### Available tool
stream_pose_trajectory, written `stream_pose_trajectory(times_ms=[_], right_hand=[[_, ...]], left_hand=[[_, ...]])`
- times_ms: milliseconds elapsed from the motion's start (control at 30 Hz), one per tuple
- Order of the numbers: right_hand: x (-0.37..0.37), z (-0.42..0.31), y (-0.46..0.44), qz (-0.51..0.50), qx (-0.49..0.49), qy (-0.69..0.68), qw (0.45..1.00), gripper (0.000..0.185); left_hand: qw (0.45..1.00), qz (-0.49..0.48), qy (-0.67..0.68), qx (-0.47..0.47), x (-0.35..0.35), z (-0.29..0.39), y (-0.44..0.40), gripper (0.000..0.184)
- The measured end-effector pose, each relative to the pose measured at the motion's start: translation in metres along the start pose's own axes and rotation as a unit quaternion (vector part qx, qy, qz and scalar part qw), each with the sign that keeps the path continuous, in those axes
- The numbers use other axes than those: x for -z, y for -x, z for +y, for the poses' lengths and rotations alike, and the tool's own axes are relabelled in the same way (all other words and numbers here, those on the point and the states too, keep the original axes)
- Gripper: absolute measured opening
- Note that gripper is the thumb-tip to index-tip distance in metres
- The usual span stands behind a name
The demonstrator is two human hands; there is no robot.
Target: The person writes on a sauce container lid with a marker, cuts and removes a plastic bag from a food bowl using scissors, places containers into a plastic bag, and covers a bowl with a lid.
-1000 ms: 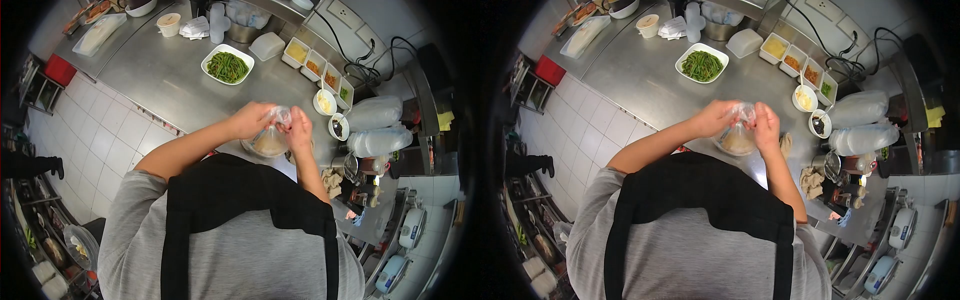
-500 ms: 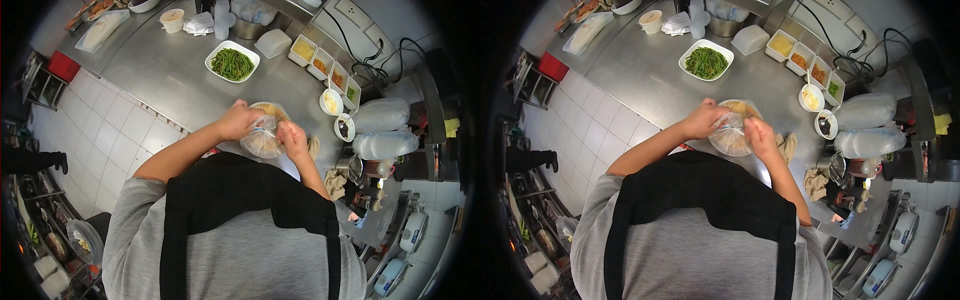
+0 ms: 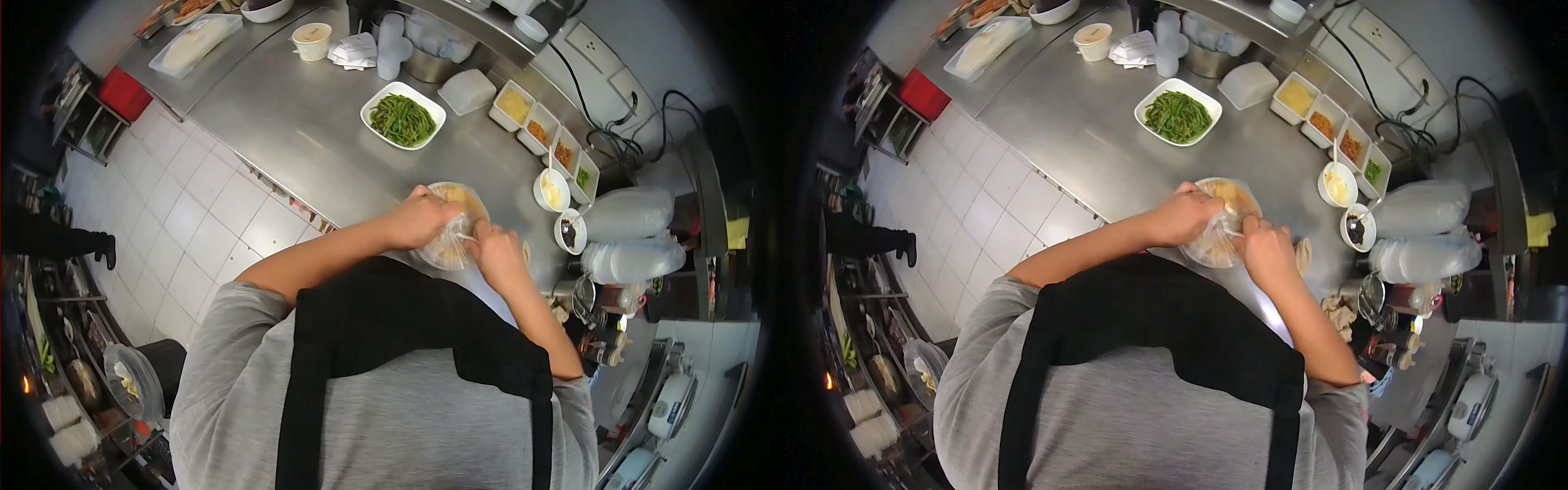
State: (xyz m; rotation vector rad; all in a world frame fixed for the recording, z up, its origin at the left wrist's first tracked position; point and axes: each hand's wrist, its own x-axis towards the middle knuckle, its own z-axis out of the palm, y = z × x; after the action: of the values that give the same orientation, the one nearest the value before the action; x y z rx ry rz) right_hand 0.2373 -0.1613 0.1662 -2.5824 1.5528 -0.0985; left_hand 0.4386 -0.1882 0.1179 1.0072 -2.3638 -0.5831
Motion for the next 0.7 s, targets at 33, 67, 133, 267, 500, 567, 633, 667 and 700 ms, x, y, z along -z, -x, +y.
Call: stream_pose_trajectory(times_ms=[33,67,133,267,500,567,633,667,700], right_hand=[[0.006,0.001,0.004,-0.006,0.034,0.001,0.999,0.011],[0.011,0.002,0.007,-0.012,0.068,0.002,0.998,0.011],[0.015,0.005,0.007,-0.014,0.120,-0.096,0.988,0.012],[-0.023,0.006,-0.012,0.026,0.040,-0.666,0.745,0.014],[-0.034,-0.024,-0.023,0.082,-0.102,-0.831,0.541,0.007],[-0.048,-0.018,-0.023,0.046,-0.106,-0.697,0.708,0.011],[-0.064,-0.013,-0.025,0.073,-0.082,-0.574,0.812,0.016],[-0.069,-0.010,-0.027,0.121,-0.057,-0.527,0.840,0.020],[-0.064,-0.014,-0.029,0.167,-0.031,-0.476,0.863,0.025]], left_hand=[[1.000,0.019,0.001,-0.013,-0.004,-0.001,0.000,0.015],[0.999,0.039,0.002,-0.026,-0.007,-0.004,0.001,0.016],[0.998,0.054,0.005,-0.032,-0.007,-0.002,0.002,0.018],[0.999,0.029,0.026,0.007,-0.003,-0.003,0.001,0.021],[0.972,-0.040,0.215,0.088,0.041,0.006,-0.013,0.022],[0.981,-0.036,0.189,0.025,0.036,0.016,-0.024,0.020],[0.988,-0.062,0.145,-0.003,0.038,0.037,-0.036,0.019],[0.990,-0.088,0.114,-0.001,0.044,0.052,-0.041,0.018],[0.990,-0.114,0.083,0.001,0.051,0.063,-0.044,0.018]])
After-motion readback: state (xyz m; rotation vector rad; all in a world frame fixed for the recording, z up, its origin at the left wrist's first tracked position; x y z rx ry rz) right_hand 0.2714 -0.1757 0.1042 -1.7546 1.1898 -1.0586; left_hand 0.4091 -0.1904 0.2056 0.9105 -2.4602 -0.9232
